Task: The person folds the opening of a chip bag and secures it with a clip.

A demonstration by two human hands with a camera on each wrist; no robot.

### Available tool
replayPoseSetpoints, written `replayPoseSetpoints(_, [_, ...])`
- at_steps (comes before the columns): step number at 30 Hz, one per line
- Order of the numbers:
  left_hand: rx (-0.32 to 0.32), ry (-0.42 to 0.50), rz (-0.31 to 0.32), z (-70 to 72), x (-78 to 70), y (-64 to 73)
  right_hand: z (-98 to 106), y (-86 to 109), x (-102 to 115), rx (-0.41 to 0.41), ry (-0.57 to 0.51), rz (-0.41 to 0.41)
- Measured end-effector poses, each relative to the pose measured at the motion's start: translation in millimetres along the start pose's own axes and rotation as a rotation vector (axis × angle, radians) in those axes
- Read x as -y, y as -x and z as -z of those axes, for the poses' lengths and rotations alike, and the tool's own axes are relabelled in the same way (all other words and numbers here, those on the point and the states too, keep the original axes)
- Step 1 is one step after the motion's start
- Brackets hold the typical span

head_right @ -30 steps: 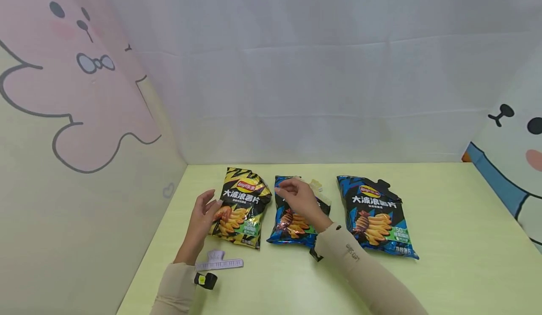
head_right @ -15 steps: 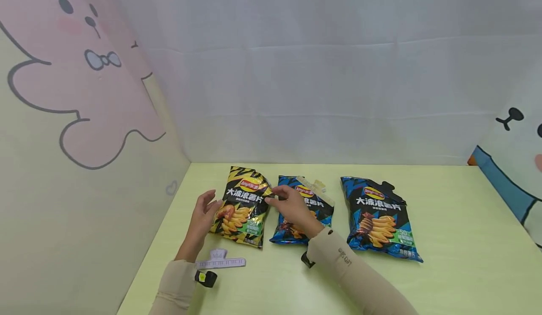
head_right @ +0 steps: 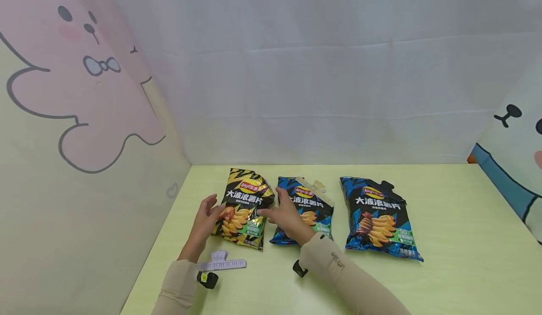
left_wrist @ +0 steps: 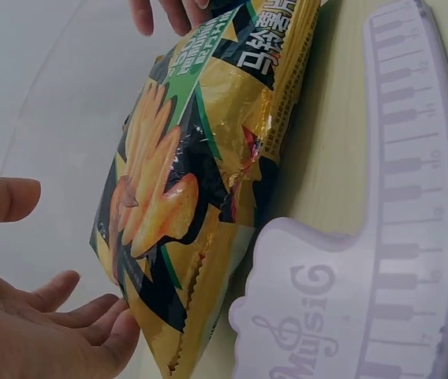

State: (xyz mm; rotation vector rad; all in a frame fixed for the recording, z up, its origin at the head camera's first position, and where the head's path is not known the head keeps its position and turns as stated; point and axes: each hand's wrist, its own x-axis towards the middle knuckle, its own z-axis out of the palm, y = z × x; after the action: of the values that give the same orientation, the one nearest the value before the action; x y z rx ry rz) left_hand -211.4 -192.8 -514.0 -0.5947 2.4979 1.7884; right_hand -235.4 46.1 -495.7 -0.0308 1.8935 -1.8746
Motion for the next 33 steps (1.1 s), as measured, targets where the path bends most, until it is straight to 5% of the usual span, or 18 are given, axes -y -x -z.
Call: replayPoseSetpoints(33, [0.029, -0.072, 0.012, -4.1, 17.2, -10.9, -39.9, -3.1, -17.0, -0.094, -0.023, -0.031])
